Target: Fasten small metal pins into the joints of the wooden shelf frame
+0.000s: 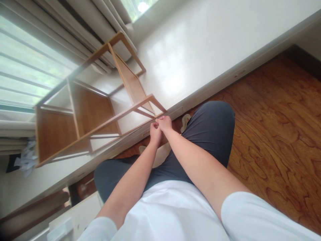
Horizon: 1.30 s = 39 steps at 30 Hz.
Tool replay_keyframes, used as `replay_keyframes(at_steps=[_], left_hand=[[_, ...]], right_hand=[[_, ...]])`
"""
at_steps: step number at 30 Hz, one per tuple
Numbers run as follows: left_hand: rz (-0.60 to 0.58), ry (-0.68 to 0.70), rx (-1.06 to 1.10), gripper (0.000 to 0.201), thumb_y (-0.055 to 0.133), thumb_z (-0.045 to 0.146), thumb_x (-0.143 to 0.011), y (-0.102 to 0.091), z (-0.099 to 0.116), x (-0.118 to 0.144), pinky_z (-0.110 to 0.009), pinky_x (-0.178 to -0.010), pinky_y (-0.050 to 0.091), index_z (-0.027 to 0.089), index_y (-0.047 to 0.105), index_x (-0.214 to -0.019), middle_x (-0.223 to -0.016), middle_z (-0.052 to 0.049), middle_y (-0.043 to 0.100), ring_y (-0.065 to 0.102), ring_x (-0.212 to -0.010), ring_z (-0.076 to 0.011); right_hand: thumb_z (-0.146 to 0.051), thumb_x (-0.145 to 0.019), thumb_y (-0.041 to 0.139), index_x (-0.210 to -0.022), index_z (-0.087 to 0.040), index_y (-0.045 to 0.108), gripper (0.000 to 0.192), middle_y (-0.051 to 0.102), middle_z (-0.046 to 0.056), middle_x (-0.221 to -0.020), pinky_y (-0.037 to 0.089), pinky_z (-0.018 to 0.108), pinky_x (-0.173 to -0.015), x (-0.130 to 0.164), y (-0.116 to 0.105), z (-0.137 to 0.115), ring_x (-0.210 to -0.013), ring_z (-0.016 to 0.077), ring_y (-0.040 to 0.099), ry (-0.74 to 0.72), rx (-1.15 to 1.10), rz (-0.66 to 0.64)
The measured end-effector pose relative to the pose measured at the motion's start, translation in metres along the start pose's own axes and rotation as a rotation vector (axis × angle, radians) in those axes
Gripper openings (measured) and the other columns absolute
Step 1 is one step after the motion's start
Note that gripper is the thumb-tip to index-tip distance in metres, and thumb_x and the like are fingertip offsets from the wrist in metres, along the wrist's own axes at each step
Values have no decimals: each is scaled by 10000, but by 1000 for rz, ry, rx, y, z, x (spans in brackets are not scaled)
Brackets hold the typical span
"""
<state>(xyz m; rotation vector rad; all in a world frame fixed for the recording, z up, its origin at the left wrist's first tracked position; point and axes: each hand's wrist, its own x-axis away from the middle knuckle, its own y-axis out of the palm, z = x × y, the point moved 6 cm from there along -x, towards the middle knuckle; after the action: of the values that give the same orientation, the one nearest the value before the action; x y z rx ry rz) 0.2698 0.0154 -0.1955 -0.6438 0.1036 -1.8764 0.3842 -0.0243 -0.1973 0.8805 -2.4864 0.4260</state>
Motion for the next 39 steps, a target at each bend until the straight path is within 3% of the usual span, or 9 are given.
replay_keyframes(at_steps=[4,7,12,17,24,31,35,39], left_hand=[[-188,-132,229,336,590,507,-909,9,-10,7,-236,-536,340,210,525,-766,-637,21,529,451,-535,-111],[-226,-144,281,380,600,552,-896,9,-12,10,-213,-475,301,209,516,-758,-616,31,515,417,-487,-90],[-184,-116,284,328,678,494,-849,5,-12,6,-203,-480,327,207,531,-790,-623,42,528,429,-487,-83],[-109,-61,197,319,714,414,-822,-1,-9,1,-221,-542,367,211,493,-715,-614,54,501,429,-512,-90],[-55,100,65,331,662,207,-807,-4,8,-1,-238,-600,324,213,396,-610,-584,58,432,377,-564,-107],[-37,138,-34,341,647,116,-766,-4,27,6,-249,-607,279,212,371,-589,-577,53,396,348,-603,-126],[-57,123,29,337,700,205,-780,-5,26,11,-239,-594,302,213,405,-616,-596,47,411,366,-609,-124],[-166,-35,233,372,654,489,-877,1,2,15,-223,-547,346,221,462,-706,-616,42,441,414,-572,-113]], right_hand=[[-282,-737,708,-731,-155,691,128,638,3,-534,455,264,-499,4,2,1,-456,148,566,66,-49,-48],[-285,-746,702,-728,-158,688,129,591,-16,-478,428,263,-466,5,2,0,-406,142,525,74,-46,-66],[-330,-728,699,-623,-171,646,198,636,7,-553,467,267,-580,0,1,-1,-560,160,602,2,13,-36],[-362,-708,688,-636,-175,648,204,665,20,-615,471,283,-658,-4,1,3,-664,180,625,-27,26,-20],[-378,-682,684,-657,-170,655,212,678,27,-663,468,289,-683,-6,2,6,-714,189,631,-27,11,1],[-377,-690,672,-665,-161,666,217,681,28,-667,463,278,-665,-2,-1,1,-704,180,628,-25,15,-5],[-357,-700,676,-666,-154,672,206,693,32,-678,470,275,-673,-1,-1,0,-699,175,636,-12,7,-15],[-335,-712,691,-664,-153,677,189,689,26,-656,467,265,-655,-1,0,-1,-672,163,631,-14,10,-10]])
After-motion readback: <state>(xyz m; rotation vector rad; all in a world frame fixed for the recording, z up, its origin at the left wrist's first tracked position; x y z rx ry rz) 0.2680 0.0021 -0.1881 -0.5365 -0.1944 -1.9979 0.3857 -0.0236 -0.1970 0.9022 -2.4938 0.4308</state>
